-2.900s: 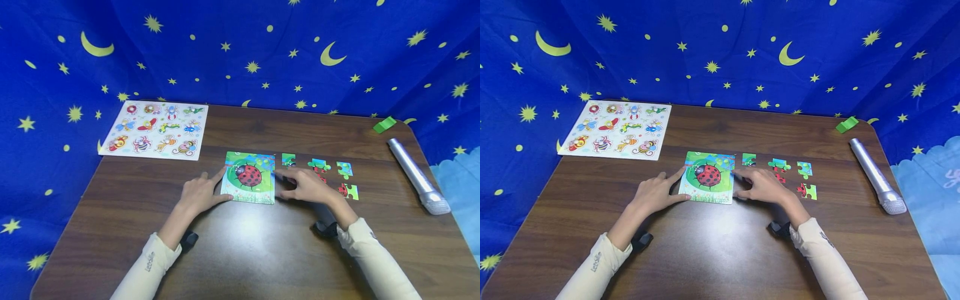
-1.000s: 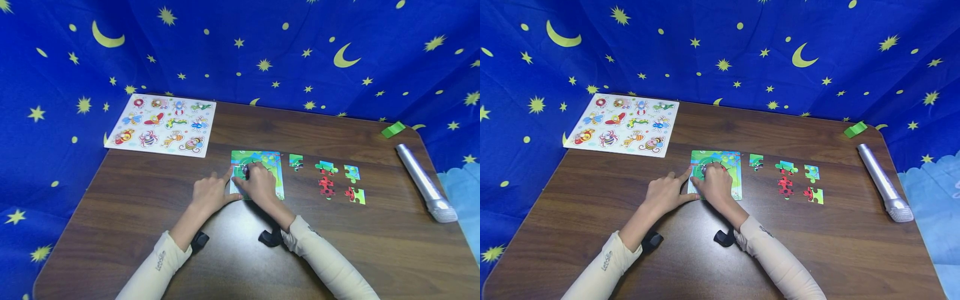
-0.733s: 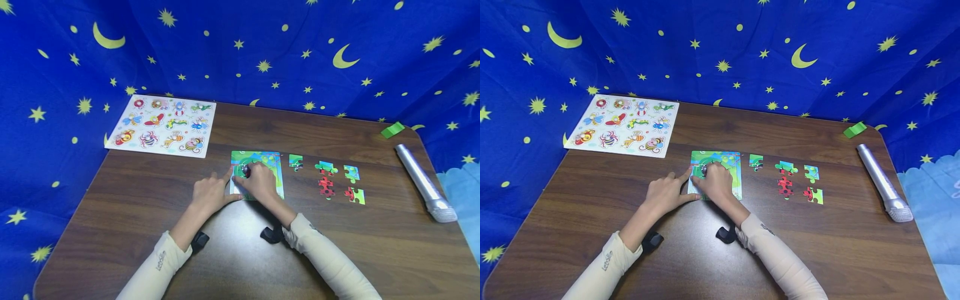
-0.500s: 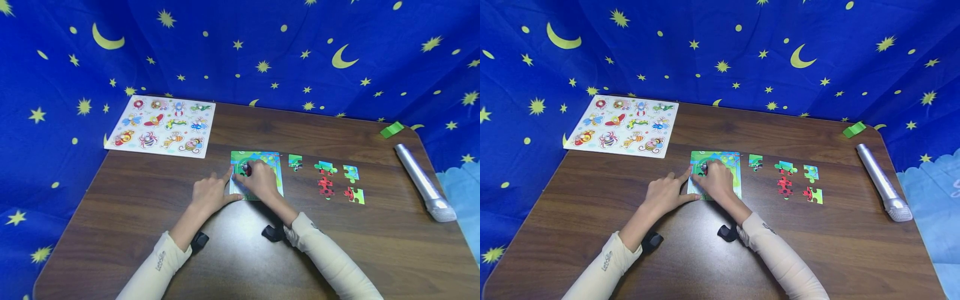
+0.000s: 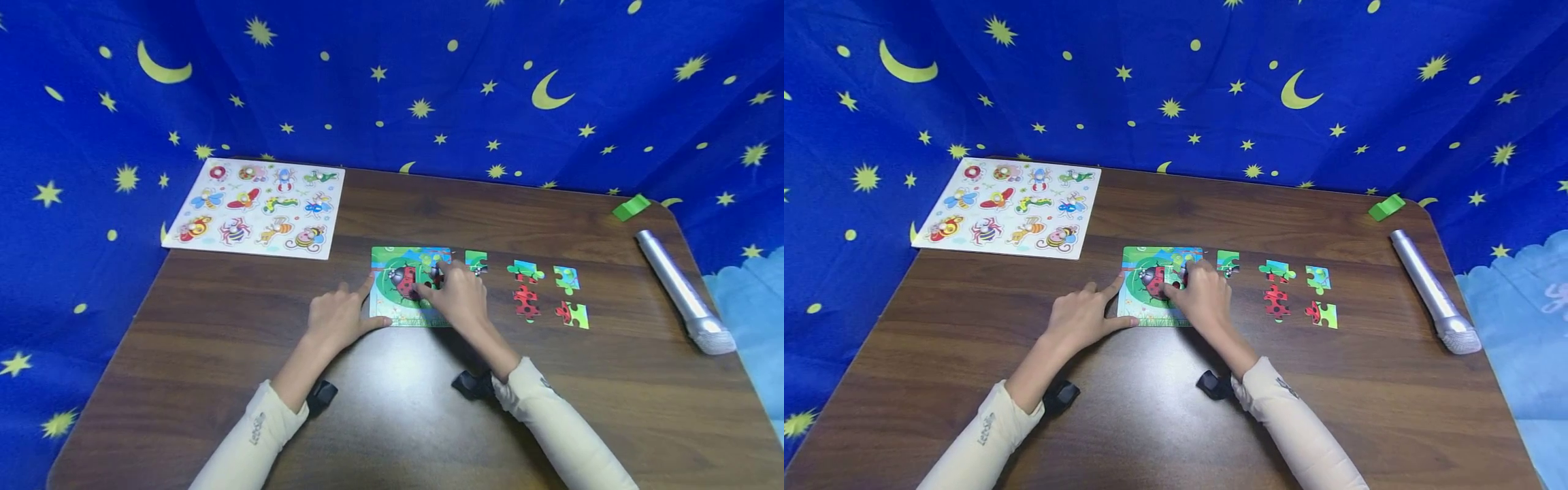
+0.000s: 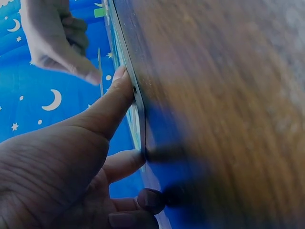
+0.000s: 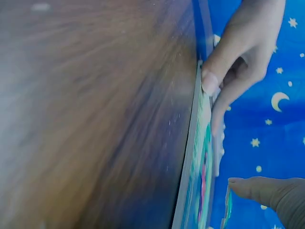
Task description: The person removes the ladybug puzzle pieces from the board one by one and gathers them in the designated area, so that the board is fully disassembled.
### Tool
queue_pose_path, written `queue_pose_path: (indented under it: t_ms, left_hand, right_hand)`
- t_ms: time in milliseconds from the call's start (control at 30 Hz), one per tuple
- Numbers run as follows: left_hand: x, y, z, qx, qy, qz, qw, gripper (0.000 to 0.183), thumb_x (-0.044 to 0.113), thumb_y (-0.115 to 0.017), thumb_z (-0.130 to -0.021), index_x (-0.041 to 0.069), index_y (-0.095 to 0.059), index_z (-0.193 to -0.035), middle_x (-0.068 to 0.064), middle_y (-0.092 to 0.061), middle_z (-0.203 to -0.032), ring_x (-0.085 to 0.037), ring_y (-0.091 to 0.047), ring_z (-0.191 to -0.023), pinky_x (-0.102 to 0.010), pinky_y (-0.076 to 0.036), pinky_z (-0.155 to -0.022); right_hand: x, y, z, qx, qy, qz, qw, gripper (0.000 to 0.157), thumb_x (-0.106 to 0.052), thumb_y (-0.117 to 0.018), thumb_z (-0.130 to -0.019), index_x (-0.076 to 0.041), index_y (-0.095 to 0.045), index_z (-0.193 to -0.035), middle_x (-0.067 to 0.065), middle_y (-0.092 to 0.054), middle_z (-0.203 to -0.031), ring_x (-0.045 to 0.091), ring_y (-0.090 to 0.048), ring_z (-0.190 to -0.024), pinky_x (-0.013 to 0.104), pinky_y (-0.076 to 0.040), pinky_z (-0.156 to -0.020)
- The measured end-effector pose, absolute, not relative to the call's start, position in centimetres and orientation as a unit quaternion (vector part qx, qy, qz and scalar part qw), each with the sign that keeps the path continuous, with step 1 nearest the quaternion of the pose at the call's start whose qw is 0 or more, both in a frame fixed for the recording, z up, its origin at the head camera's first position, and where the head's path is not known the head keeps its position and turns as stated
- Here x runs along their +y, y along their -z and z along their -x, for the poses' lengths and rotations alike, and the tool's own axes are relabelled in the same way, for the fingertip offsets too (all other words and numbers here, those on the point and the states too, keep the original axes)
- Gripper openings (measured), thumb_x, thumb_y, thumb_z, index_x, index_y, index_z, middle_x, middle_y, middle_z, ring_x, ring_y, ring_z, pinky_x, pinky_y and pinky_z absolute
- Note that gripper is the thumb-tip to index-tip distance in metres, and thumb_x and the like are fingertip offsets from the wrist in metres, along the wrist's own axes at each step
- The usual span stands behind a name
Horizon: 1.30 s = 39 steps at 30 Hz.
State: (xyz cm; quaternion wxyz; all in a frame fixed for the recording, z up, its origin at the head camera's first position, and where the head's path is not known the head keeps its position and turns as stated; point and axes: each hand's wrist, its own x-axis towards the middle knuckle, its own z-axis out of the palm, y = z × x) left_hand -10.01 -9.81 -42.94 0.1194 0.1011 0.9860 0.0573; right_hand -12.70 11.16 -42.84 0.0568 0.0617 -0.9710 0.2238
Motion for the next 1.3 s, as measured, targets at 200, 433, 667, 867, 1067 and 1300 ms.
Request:
queue_pose_path:
  t_ms: [200,433,667,867,1067,1300]
  left_hand:
    - [-9.9,42.9,10.0,0.986,-0.065,-0.1,0.118,0.095,0.076,-0.061,-0.079,0.025,-0.034,-0.155,-0.026,-0.065,-0.115,-0.027,-0.057,-0.062,-0.038,-0.045,-0.053]
    - [-9.8,42.9,10.0,0.986,-0.068,-0.1,0.116,0.095,0.076,-0.062,-0.079,0.025,-0.035,-0.155,-0.028,-0.064,-0.12,-0.029,-0.059,-0.064,-0.04,-0.047,-0.055]
    - [-9.8,43.0,10.0,0.986,-0.068,-0.101,0.112,0.095,0.075,-0.062,-0.079,0.024,-0.036,-0.155,-0.027,-0.064,-0.117,-0.03,-0.059,-0.064,-0.041,-0.048,-0.056]
    - [-9.9,43.0,10.0,0.986,-0.069,-0.103,0.113,0.095,0.075,-0.062,-0.079,0.024,-0.036,-0.155,-0.027,-0.064,-0.116,-0.03,-0.059,-0.063,-0.041,-0.047,-0.054]
    - [-9.9,43.0,10.0,0.985,-0.071,-0.099,0.126,0.095,0.076,-0.061,-0.08,0.025,-0.033,-0.156,-0.03,-0.06,-0.127,-0.032,-0.061,-0.067,-0.041,-0.048,-0.056]
    - [-9.9,43.0,10.0,0.984,-0.071,-0.101,0.125,0.095,0.076,-0.061,-0.079,0.026,-0.034,-0.155,-0.031,-0.058,-0.131,-0.033,-0.063,-0.07,-0.041,-0.049,-0.057]
  right_hand:
    - [13.3,42.4,12.3,-0.971,-0.231,-0.037,0.05,0.044,-0.037,-0.086,-0.075,0.0,-0.073,-0.095,0.013,-0.061,-0.079,0.018,-0.041,-0.054,0.03,-0.031,-0.045]
    - [15.5,42.9,11.8,-0.977,-0.207,-0.017,0.053,0.043,-0.039,-0.085,-0.075,-0.002,-0.073,-0.094,0.013,-0.062,-0.079,0.023,-0.049,-0.059,0.041,-0.042,-0.051]
    - [17.2,43.3,11.5,-0.979,-0.2,-0.003,0.045,0.057,-0.038,-0.084,-0.077,0.004,-0.071,-0.113,0.021,-0.066,-0.087,0.029,-0.055,-0.064,0.046,-0.044,-0.054]
    - [18.2,43.5,11.4,-0.982,-0.185,0.0,0.028,0.061,-0.038,-0.084,-0.077,0.005,-0.069,-0.118,0.021,-0.064,-0.086,0.03,-0.054,-0.062,0.047,-0.045,-0.053]
    - [18.6,43.7,11.5,-0.984,-0.178,-0.013,0.011,0.053,-0.039,-0.083,-0.078,0.004,-0.072,-0.107,0.019,-0.061,-0.079,0.029,-0.053,-0.062,0.048,-0.046,-0.054]
    - [19.1,43.7,11.6,-0.979,-0.202,-0.022,-0.005,0.043,-0.038,-0.083,-0.079,0.001,-0.07,-0.093,0.013,-0.058,-0.076,0.024,-0.05,-0.064,0.044,-0.044,-0.056]
